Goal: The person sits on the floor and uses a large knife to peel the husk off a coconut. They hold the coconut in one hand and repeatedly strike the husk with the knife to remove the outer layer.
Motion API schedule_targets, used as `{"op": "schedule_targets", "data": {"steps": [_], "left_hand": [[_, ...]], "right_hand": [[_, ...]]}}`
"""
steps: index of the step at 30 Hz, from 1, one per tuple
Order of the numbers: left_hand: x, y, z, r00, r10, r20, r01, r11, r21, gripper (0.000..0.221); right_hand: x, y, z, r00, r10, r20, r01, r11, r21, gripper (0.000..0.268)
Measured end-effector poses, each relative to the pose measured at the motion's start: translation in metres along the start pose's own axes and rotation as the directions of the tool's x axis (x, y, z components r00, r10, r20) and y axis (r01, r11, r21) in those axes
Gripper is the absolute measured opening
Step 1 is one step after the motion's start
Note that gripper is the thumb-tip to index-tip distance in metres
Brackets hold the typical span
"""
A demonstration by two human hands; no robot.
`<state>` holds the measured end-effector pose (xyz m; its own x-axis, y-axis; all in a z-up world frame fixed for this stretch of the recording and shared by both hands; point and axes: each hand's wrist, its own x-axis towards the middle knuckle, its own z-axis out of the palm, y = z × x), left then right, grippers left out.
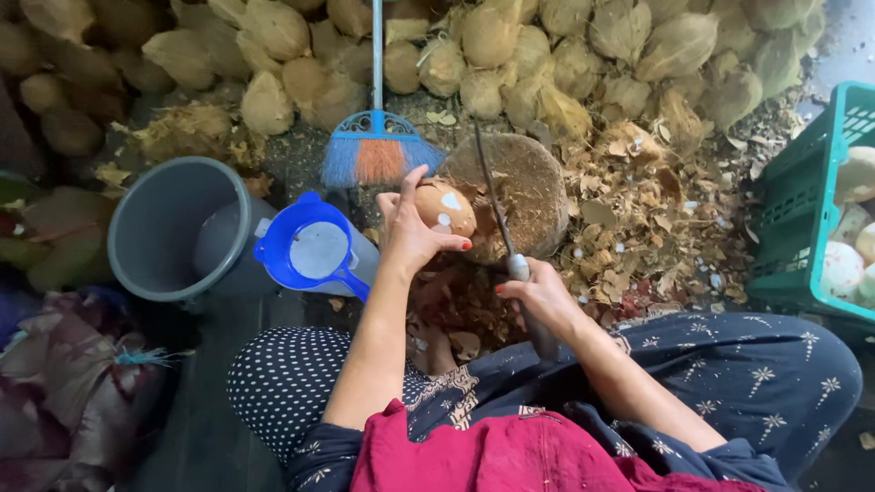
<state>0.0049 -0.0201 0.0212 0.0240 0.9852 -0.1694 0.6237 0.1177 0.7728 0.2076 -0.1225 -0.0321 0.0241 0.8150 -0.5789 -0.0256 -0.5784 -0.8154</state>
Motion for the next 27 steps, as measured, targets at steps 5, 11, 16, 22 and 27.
{"op": "schedule_targets", "data": {"steps": [5,11,16,22,27], "left_hand": [[-0.004,-0.002,0.006,0.997,-0.057,0.055,0.054,0.997,0.053,0.128],[-0.015,0.013,-0.001,0.995,-0.09,0.038,0.087,0.994,0.069,0.121],[-0.022,0.021,0.005,0.999,-0.042,0.0,0.042,0.997,0.067,0.119],[-0.017,0.021,0.009,0.987,-0.161,-0.021,0.162,0.983,0.089,0.116],[-0.015,0.023,0.012,0.978,-0.203,-0.057,0.209,0.969,0.13,0.111]], "right_hand": [[-0.003,-0.011,0.004,0.98,-0.197,-0.014,0.185,0.939,-0.29,0.028],[0.013,-0.006,0.014,0.991,-0.124,-0.046,0.091,0.89,-0.446,0.036],[-0.009,-0.016,0.008,0.952,-0.305,-0.034,0.253,0.843,-0.475,0.039],[0.025,0.015,0.012,0.973,-0.209,-0.097,0.095,0.749,-0.656,0.037],[-0.024,-0.035,0.022,0.97,-0.242,0.0,0.194,0.777,-0.599,0.046]]}}
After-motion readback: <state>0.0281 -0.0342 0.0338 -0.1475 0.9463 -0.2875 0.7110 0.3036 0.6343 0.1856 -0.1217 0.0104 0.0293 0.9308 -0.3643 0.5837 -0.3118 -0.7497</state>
